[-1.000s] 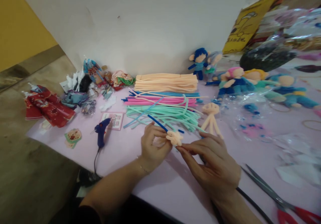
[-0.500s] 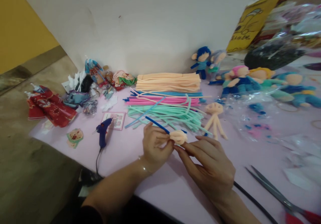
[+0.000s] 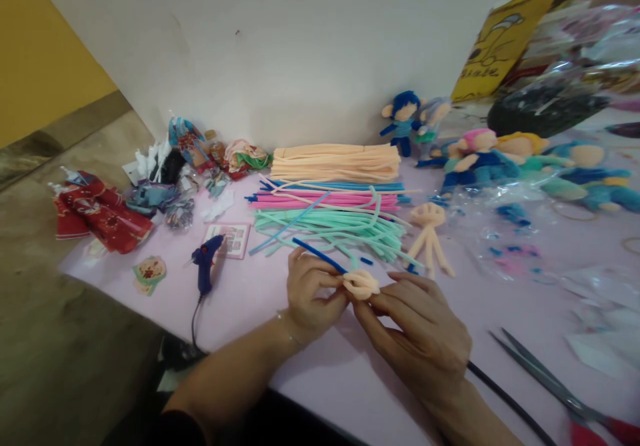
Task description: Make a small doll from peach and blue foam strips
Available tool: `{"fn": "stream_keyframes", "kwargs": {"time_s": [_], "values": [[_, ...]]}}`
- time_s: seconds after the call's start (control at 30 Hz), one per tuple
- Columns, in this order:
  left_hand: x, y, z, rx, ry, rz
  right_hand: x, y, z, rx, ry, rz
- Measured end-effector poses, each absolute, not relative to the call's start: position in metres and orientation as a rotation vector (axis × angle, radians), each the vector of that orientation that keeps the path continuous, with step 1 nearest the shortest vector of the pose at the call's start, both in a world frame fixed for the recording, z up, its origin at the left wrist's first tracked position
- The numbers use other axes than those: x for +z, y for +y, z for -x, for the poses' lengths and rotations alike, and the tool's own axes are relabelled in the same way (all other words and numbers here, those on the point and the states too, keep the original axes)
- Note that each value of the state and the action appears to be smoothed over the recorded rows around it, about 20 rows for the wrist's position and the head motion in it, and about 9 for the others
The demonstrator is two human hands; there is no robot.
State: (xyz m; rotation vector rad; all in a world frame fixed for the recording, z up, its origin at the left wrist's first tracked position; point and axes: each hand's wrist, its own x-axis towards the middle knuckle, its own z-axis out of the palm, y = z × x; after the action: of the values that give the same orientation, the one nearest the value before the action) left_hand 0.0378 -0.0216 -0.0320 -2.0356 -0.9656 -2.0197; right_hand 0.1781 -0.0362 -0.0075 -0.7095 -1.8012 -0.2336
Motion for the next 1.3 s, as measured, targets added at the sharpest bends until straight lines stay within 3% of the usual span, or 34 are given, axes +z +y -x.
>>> {"fn": "stream_keyframes", "kwargs": {"time_s": [0.23, 0.4, 0.7, 0.97, 1.3], "values": [[-0.042, -0.020, -0.038, -2.053, -1.075, 2.021, -0.008, -0.035, -0.176, -0.254, -1.812, 0.692], [-0.043, -0.016, -0.040, -2.375, -1.278, 2.002, -0.007, -0.035, -0.175, -0.246, -1.835, 0.647], [-0.035, -0.013, -0.042, -2.998, -1.609, 2.282, -0.005, -0.031, -0.194, 0.298, -1.580, 0.907], [-0.036, -0.015, -0.042, -2.908, -1.470, 2.489, 0.001, -0.026, -0.200, 0.450, -1.701, 0.817], [-0.043, -0.017, -0.039, -2.669, -1.476, 2.454, 0.001, -0.025, -0.198, 0.332, -1.764, 0.778]]}}
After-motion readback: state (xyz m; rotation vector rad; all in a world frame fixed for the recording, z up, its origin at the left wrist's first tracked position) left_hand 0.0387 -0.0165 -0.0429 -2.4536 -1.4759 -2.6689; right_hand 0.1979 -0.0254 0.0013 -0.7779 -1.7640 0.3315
